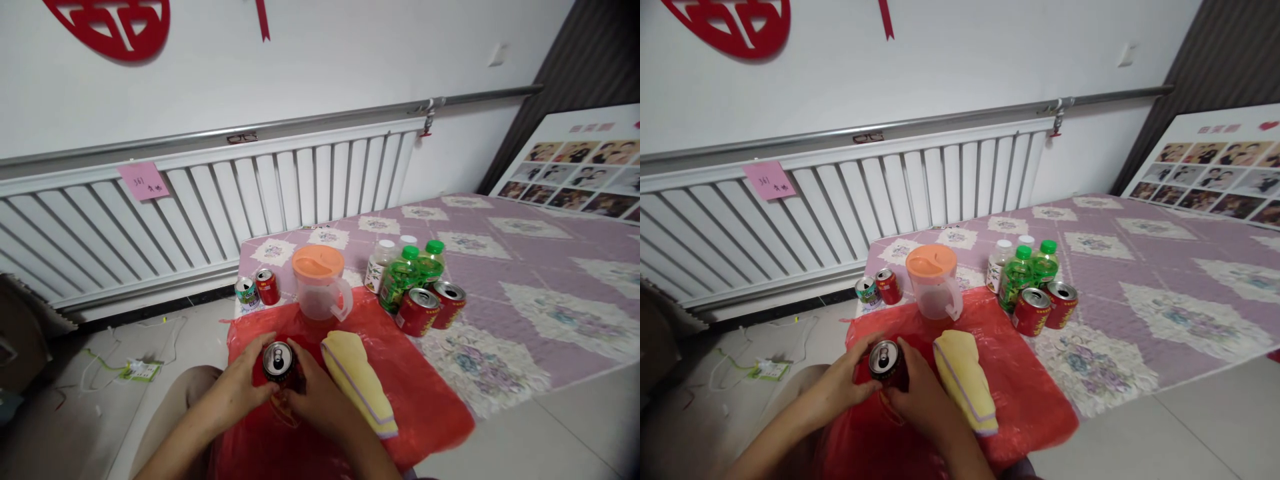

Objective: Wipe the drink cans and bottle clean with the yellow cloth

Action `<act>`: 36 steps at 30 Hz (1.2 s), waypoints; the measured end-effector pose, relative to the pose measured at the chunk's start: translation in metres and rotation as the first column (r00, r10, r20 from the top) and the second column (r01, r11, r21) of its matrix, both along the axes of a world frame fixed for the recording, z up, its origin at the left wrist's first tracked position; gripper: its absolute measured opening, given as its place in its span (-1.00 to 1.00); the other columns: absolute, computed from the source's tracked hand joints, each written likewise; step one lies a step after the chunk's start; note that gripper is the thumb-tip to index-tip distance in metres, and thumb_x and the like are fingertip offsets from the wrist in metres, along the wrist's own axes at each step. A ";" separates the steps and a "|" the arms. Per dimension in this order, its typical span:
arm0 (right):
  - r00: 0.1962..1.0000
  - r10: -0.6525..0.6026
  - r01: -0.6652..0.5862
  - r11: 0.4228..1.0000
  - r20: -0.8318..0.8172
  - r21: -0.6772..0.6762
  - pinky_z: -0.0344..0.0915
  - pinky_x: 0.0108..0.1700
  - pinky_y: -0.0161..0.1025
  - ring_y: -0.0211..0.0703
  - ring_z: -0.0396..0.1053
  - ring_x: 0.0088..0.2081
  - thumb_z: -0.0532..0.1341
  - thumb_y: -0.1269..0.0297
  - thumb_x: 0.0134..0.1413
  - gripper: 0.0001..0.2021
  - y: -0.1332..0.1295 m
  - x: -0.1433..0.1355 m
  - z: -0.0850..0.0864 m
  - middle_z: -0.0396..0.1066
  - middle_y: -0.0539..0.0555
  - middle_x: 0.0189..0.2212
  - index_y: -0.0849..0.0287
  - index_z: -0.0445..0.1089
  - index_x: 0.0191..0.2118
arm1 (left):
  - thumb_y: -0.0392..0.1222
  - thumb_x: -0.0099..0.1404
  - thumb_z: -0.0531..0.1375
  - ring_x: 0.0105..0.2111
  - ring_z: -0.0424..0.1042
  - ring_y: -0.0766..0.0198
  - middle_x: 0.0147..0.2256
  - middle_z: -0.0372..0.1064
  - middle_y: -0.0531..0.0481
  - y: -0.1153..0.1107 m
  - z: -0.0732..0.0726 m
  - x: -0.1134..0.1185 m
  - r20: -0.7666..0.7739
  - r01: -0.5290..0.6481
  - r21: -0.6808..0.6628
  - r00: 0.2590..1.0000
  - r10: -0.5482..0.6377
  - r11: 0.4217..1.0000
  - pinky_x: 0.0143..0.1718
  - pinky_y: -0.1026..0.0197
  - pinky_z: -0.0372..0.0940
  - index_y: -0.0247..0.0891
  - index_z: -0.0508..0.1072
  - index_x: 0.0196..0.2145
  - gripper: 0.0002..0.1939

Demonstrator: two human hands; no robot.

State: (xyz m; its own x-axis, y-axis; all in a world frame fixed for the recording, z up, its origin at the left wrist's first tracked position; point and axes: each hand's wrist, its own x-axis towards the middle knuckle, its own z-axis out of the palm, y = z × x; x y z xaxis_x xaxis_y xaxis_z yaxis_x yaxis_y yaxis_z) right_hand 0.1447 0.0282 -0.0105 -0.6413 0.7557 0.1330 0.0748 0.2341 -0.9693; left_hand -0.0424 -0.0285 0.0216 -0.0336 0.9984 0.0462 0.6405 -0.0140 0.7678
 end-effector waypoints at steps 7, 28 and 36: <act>0.997 -0.049 0.046 0.998 0.066 0.051 0.10 0.25 0.07 0.06 0.18 0.22 0.35 0.36 -0.17 -0.14 0.001 -0.001 -0.006 0.21 0.21 0.20 0.10 0.05 0.30 | -0.33 -0.04 0.32 0.01 0.37 0.00 -0.03 0.38 -0.13 0.005 -0.001 0.015 -0.091 -0.092 0.038 0.991 0.095 0.995 0.09 -0.10 0.26 -0.21 0.33 -0.02 -0.42; 0.804 -0.582 0.433 0.714 0.123 0.550 0.31 0.07 0.07 0.05 0.37 0.02 0.12 0.28 0.18 -0.67 0.016 0.049 0.003 0.43 0.17 -0.03 0.08 0.35 0.06 | -0.34 -0.02 0.26 0.18 0.25 -0.05 0.18 0.26 -0.16 0.008 -0.010 0.013 0.056 0.065 0.006 0.996 -0.065 0.998 0.25 -0.08 0.15 -0.21 0.24 0.15 -0.26; 0.642 -0.602 0.297 0.766 0.475 0.570 0.16 0.20 0.15 0.19 0.15 0.24 0.16 0.18 0.11 -0.51 0.018 0.068 -0.035 0.22 0.26 0.21 0.13 0.29 0.17 | -0.30 0.01 0.28 0.16 0.28 -0.05 0.15 0.28 -0.20 0.007 -0.013 0.014 0.094 0.080 0.097 0.992 -0.089 0.992 0.22 -0.12 0.17 -0.22 0.25 0.15 -0.29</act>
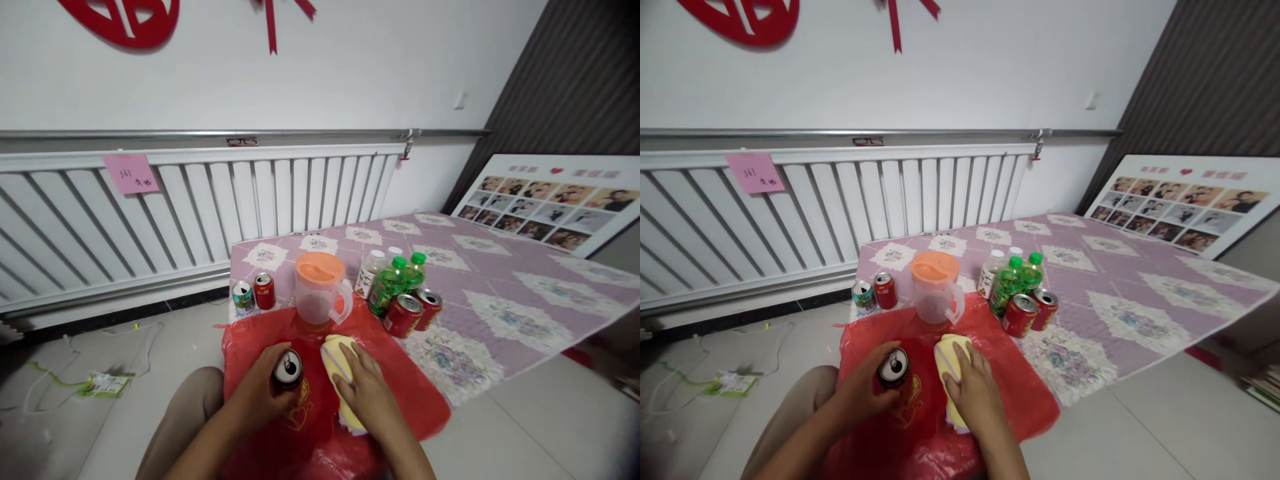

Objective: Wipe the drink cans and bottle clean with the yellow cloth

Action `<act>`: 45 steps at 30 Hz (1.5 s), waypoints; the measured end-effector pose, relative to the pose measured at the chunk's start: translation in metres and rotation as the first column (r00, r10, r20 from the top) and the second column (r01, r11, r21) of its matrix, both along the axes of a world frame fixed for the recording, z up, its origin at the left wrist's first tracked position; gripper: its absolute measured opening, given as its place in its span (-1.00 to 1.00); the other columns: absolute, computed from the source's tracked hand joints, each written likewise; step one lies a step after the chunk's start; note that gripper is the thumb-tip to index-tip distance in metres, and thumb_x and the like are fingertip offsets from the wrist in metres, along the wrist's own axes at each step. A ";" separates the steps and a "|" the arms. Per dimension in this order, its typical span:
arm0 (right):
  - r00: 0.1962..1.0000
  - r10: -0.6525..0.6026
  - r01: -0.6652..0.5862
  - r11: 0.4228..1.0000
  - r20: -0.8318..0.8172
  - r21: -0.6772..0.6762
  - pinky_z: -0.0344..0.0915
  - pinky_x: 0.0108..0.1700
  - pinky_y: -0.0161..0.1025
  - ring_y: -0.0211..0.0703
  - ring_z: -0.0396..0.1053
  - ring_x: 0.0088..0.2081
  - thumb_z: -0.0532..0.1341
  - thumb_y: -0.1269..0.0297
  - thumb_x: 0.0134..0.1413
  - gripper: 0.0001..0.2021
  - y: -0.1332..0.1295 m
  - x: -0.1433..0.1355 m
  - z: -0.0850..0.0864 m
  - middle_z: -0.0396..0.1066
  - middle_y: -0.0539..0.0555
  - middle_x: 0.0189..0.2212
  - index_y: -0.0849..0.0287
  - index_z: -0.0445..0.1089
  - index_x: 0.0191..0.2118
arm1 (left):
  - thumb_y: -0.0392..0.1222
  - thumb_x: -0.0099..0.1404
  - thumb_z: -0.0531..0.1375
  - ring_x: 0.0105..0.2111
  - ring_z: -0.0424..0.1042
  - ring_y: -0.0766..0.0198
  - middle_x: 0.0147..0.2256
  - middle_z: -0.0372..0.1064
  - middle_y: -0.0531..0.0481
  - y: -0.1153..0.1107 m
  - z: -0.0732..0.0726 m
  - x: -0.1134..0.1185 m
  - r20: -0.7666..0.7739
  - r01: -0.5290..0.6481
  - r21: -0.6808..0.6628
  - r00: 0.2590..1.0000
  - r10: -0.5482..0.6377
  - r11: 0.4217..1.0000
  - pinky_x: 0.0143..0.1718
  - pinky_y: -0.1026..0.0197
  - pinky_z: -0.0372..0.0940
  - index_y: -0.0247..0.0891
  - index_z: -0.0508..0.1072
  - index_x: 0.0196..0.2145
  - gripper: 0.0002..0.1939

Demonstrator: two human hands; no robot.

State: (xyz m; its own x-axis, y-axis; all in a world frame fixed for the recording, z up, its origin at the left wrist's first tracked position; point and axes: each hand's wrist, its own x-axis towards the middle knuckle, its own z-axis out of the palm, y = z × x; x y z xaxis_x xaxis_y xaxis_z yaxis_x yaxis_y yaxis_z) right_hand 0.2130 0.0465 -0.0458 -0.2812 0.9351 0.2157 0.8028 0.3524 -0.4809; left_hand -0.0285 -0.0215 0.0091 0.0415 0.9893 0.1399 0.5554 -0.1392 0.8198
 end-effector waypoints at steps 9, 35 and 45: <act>0.962 -0.149 0.156 0.988 -0.227 0.012 0.25 0.16 0.01 -0.02 0.33 0.12 0.04 0.32 0.10 -0.50 -0.013 0.013 -0.006 0.36 0.19 0.08 0.14 0.23 0.19 | -0.34 0.01 0.26 0.15 0.27 0.01 0.13 0.29 -0.18 -0.002 -0.005 -0.004 0.067 0.043 0.047 0.997 -0.047 0.998 0.23 -0.05 0.15 -0.25 0.24 0.15 -0.29; 0.805 -0.323 0.403 0.913 0.498 -0.058 0.18 0.12 0.10 0.12 -0.11 0.35 0.01 0.11 0.24 -0.45 -0.049 0.032 0.010 -0.14 0.06 0.39 -0.03 0.04 0.33 | -0.28 0.02 0.23 0.12 0.32 -0.08 0.08 0.33 -0.29 0.003 -0.032 -0.004 0.078 0.008 0.229 0.997 -0.026 0.973 0.19 -0.15 0.18 -0.34 0.27 0.12 -0.34; 0.807 -0.335 0.403 0.914 0.486 -0.040 0.19 0.13 0.09 0.12 -0.06 0.34 0.02 0.11 0.22 -0.44 -0.050 0.031 0.013 -0.10 0.06 0.38 -0.01 0.06 0.33 | -0.36 -0.01 0.22 0.12 0.31 -0.03 0.09 0.32 -0.24 0.003 -0.034 -0.004 0.088 0.011 0.213 0.996 -0.030 0.977 0.21 -0.12 0.16 -0.27 0.25 0.13 -0.31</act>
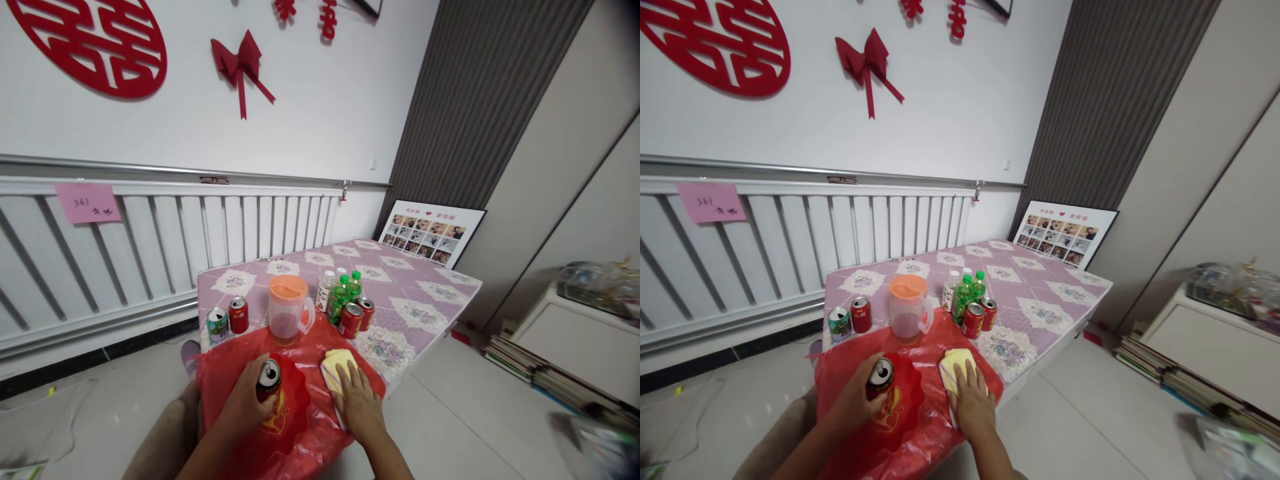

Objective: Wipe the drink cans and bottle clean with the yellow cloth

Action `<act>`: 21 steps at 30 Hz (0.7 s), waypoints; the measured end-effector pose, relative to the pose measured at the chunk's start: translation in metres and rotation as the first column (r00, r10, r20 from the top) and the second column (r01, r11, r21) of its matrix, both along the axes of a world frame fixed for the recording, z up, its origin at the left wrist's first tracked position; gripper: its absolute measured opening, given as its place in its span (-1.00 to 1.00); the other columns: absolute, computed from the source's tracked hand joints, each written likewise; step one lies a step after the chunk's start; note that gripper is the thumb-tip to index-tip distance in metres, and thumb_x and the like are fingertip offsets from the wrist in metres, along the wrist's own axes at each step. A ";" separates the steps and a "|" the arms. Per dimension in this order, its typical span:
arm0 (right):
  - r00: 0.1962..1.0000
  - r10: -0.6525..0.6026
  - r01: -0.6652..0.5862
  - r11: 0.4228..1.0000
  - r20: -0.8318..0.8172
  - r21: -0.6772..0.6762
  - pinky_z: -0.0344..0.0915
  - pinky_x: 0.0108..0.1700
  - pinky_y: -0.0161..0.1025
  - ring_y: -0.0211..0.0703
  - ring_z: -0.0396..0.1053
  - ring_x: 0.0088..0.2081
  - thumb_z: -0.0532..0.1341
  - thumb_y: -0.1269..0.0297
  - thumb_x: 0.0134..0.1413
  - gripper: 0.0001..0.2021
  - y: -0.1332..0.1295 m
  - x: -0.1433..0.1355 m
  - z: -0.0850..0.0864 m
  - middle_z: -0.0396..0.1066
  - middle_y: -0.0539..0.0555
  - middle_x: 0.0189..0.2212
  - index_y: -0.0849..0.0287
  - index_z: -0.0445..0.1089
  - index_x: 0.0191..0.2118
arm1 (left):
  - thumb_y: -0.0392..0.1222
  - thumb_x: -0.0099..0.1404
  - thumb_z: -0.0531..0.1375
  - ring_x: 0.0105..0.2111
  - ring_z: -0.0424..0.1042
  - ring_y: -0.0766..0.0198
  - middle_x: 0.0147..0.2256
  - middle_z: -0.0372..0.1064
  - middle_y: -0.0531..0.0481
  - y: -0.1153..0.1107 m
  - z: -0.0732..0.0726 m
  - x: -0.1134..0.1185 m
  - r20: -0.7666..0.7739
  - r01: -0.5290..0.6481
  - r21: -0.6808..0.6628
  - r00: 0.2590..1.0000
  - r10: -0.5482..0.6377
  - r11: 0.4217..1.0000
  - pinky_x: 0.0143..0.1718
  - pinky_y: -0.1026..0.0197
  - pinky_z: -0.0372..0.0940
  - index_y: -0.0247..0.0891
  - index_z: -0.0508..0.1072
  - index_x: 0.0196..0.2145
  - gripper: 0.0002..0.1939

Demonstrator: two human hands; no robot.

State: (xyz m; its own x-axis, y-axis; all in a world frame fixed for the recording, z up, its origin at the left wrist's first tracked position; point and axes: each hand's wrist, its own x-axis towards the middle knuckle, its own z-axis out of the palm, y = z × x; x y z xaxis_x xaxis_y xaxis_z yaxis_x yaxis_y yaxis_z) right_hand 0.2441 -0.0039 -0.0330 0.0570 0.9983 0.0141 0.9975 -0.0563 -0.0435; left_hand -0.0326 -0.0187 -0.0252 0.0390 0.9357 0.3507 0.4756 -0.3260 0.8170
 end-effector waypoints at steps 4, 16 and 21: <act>1.000 0.004 -0.004 1.000 0.000 0.006 0.18 0.13 0.10 0.13 -0.02 0.32 0.04 0.13 0.20 -0.44 -0.001 0.000 0.002 -0.04 0.09 0.37 0.00 0.10 0.31 | -0.36 -0.01 0.21 0.12 0.31 -0.02 0.09 0.32 -0.24 0.000 0.000 0.002 -0.017 0.002 0.008 1.000 -0.002 1.000 0.22 -0.09 0.16 -0.29 0.24 0.14 -0.30; 0.610 0.170 0.078 0.959 -0.774 0.273 0.02 0.28 0.04 0.11 0.22 0.21 0.20 0.04 -0.06 -0.48 0.035 -0.004 0.054 0.36 0.21 0.12 0.14 0.42 0.03 | -0.34 -0.03 0.19 0.15 0.27 -0.04 0.12 0.30 -0.25 -0.005 0.016 0.006 -0.039 -0.026 -0.091 0.999 0.022 0.995 0.24 -0.01 0.13 -0.34 0.24 0.17 -0.26; 0.457 0.203 0.084 0.959 -0.866 0.269 0.20 0.17 -0.05 0.07 0.32 0.13 0.16 -0.06 -0.01 -0.47 0.074 -0.039 0.083 0.42 0.20 0.07 0.16 0.40 0.02 | -0.34 -0.03 0.20 0.14 0.28 -0.03 0.12 0.32 -0.23 -0.005 0.014 0.007 -0.030 -0.042 -0.079 0.999 0.040 0.996 0.23 0.01 0.14 -0.32 0.24 0.17 -0.25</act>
State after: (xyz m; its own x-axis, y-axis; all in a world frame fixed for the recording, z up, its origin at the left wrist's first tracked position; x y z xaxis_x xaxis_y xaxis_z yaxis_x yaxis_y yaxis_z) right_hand 0.2051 0.0706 0.0498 0.1228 0.9666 0.2250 0.4123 0.1566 -0.8975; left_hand -0.0253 -0.0240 -0.0112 0.0088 0.9615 0.2747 0.5104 -0.2406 0.8256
